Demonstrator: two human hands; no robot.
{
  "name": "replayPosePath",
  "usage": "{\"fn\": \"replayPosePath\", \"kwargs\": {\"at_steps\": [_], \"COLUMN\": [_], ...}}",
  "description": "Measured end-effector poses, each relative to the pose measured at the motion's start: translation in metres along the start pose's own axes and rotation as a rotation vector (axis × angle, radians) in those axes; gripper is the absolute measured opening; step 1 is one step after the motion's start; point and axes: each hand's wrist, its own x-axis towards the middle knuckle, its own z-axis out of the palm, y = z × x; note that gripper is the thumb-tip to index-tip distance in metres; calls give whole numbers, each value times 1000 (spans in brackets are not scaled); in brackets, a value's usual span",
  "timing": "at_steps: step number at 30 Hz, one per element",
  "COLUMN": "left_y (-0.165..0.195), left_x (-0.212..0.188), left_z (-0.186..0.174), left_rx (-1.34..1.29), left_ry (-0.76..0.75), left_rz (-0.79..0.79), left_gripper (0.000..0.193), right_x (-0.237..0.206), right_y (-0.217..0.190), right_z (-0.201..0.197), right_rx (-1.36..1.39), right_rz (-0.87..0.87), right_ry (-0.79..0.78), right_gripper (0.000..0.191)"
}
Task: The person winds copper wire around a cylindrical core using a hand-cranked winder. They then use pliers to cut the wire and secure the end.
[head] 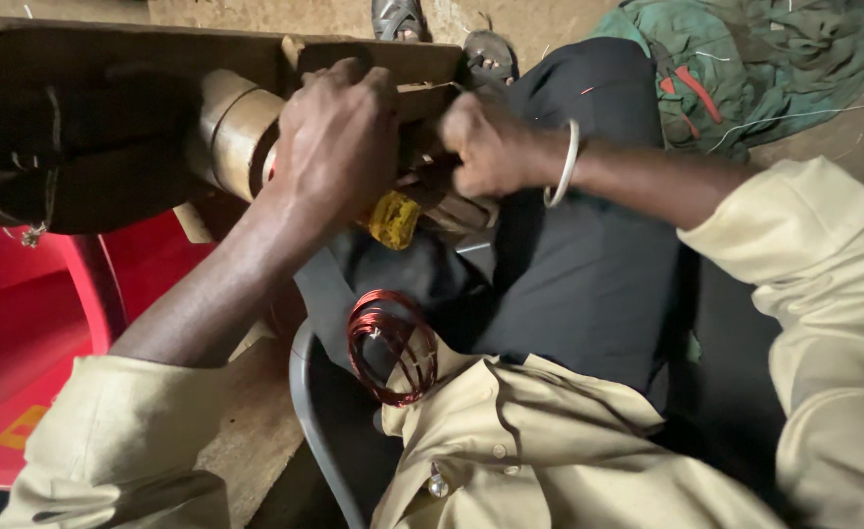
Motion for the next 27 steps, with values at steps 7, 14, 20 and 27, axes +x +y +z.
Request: {"fn": "replayPosePath", "kwargs": {"at_steps": [7, 14, 20, 27], "left_y": [-2, -3, 6, 25], "left_x": [-15, -10, 23, 43], "left_z": [-7, -38, -53, -52], "left_rx": [-131, -300, -154, 52], "left_ry": [317, -93, -607, -726], "left_rz": [109, 263, 89, 223], "left_gripper": [38, 28, 30, 53], "right_x": [21, 37, 41, 35], "right_y": [27, 33, 30, 48], "right_z": [14, 21, 17, 21], "right_rx": [860, 1141, 1309, 1637], "right_rz": [-93, 63, 175, 127], "right_ry": [-15, -363, -428, -625], "right_gripper": [82, 71, 75, 49]}}
